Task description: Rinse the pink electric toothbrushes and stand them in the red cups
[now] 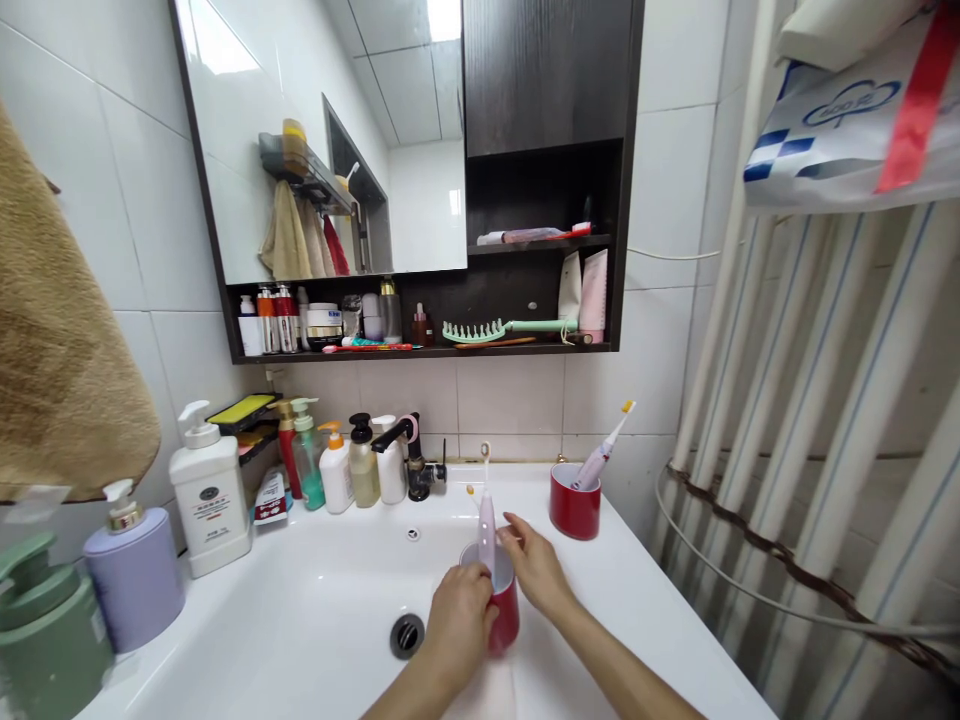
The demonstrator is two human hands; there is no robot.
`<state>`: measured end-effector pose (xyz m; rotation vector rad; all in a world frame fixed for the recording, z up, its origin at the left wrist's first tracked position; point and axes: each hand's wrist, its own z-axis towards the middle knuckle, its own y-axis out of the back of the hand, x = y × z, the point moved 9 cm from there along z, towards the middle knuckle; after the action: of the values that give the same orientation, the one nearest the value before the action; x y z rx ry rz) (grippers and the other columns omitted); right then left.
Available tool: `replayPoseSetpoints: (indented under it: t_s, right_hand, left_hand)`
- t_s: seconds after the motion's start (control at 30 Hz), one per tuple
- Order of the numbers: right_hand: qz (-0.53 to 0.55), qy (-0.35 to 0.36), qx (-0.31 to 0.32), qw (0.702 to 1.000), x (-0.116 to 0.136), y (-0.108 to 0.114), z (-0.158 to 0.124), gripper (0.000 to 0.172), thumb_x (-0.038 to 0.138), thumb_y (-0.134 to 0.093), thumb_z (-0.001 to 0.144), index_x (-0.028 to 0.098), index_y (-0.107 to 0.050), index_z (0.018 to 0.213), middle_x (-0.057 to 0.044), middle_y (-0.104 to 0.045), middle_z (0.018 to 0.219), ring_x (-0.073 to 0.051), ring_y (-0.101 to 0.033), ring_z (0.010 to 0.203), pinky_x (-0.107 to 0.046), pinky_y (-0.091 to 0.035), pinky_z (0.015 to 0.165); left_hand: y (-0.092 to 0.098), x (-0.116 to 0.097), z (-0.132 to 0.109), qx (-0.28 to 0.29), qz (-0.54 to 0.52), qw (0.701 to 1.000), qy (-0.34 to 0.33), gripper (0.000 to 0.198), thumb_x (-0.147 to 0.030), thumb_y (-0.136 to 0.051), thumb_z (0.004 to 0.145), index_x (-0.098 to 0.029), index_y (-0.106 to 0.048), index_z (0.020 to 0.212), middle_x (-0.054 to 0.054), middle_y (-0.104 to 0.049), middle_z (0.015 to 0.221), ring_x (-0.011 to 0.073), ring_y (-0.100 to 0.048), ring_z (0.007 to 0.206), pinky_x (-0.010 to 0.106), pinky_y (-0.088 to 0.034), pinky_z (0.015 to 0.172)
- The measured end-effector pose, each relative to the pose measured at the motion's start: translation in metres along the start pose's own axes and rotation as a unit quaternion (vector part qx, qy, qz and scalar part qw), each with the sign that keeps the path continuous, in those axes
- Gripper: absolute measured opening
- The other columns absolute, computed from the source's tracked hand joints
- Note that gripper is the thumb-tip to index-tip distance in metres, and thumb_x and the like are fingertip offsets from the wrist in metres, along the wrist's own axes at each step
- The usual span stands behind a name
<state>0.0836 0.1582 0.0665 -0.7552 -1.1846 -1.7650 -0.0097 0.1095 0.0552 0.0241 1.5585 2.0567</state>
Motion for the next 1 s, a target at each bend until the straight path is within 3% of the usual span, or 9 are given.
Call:
replayPoseSetpoints:
  t_s: [0.1,0.17,0.27,0.4,0.53,0.7,0.87,1.0]
  right_hand:
    - [-0.038,0.002,-0.117,0.992,-0.007,0.056,0.004,0.039,0.035,-0.032,0.066,0.012,-0.044,0.095,-0.01,-0.052,0.09,-0.017,-0.048,0.08,-0.026,-0.036,0.069]
    - [-0.112,0.012,-0.205,0.972,-0.009,0.094,0.008,0.038,0.034,-0.033,0.065,0.012,-0.046,0.094,-0.011,-0.047,0.095,-0.019,-0.043,0.089,-0.029,-0.032,0.076]
    - [-0.224,-0.021,-0.214,0.951,-0.024,0.12,0.025,0.039,0.034,-0.035,0.064,0.013,-0.047,0.094,-0.013,-0.04,0.102,-0.023,-0.037,0.096,-0.033,-0.03,0.078]
    - [-0.266,-0.03,-0.147,0.952,-0.04,0.116,0.047,0.031,0.034,-0.035,0.064,0.017,-0.053,0.083,-0.01,-0.046,0.092,-0.021,-0.044,0.087,-0.029,-0.034,0.07]
    - [-0.276,-0.019,-0.127,0.953,-0.041,0.104,0.057,0.026,0.035,-0.037,0.064,0.019,-0.054,0.074,-0.006,-0.049,0.085,-0.017,-0.049,0.075,-0.026,-0.036,0.063]
    - [-0.278,-0.02,-0.122,0.953,-0.041,0.093,0.066,0.024,0.034,-0.037,0.064,0.019,-0.053,0.076,-0.006,-0.048,0.088,-0.016,-0.049,0.075,-0.025,-0.035,0.061]
    - [-0.275,-0.018,-0.125,0.953,-0.038,0.093,0.064,0.027,0.033,-0.037,0.064,0.019,-0.052,0.081,-0.008,-0.046,0.093,-0.019,-0.046,0.084,-0.027,-0.035,0.065]
    - [-0.263,0.005,-0.159,0.951,-0.025,0.1,0.048,0.034,0.032,-0.035,0.064,0.018,-0.048,0.092,-0.01,-0.037,0.105,-0.022,-0.036,0.097,-0.031,-0.033,0.072]
  left_hand:
    - [0.012,-0.01,0.025,-0.014,0.007,1.0,-0.015,0.016,-0.019,-0.038,0.064,-0.02,-0.05,0.075,-0.002,-0.049,0.091,0.0121,-0.042,0.08,0.022,-0.032,0.071]
    - [0.017,-0.016,0.045,-0.02,0.011,0.999,-0.024,0.016,-0.02,-0.038,0.065,-0.02,-0.05,0.076,-0.002,-0.048,0.093,0.0117,-0.042,0.081,0.021,-0.032,0.07]
    - [0.017,-0.022,0.076,-0.031,0.019,0.999,-0.024,0.016,-0.02,-0.038,0.066,-0.02,-0.05,0.076,-0.001,-0.048,0.092,0.0124,-0.043,0.081,0.022,-0.033,0.07]
    - [0.008,-0.024,0.108,-0.038,0.029,0.999,-0.008,0.015,-0.018,-0.038,0.067,-0.018,-0.051,0.075,0.001,-0.048,0.091,0.0144,-0.044,0.082,0.026,-0.034,0.07]
    - [-0.004,-0.021,0.129,-0.025,0.036,0.999,0.002,0.014,-0.019,-0.039,0.069,-0.017,-0.051,0.076,0.002,-0.048,0.091,0.0147,-0.042,0.087,0.029,-0.034,0.073]
    - [-0.01,-0.018,0.144,-0.006,0.032,0.999,0.016,0.027,-0.03,-0.036,0.072,-0.015,-0.042,0.094,0.004,-0.045,0.096,0.0125,-0.045,0.083,0.033,-0.038,0.07]
    - [-0.002,-0.021,0.144,-0.027,-0.01,0.999,0.02,0.027,-0.03,-0.035,0.073,-0.016,-0.042,0.095,0.004,-0.044,0.097,0.0128,-0.045,0.083,0.034,-0.038,0.071]
    - [0.015,-0.016,0.127,-0.079,-0.091,0.992,0.024,0.025,-0.013,-0.047,0.063,-0.017,-0.046,0.088,0.004,-0.042,0.102,0.0157,-0.035,0.097,0.032,-0.028,0.082]
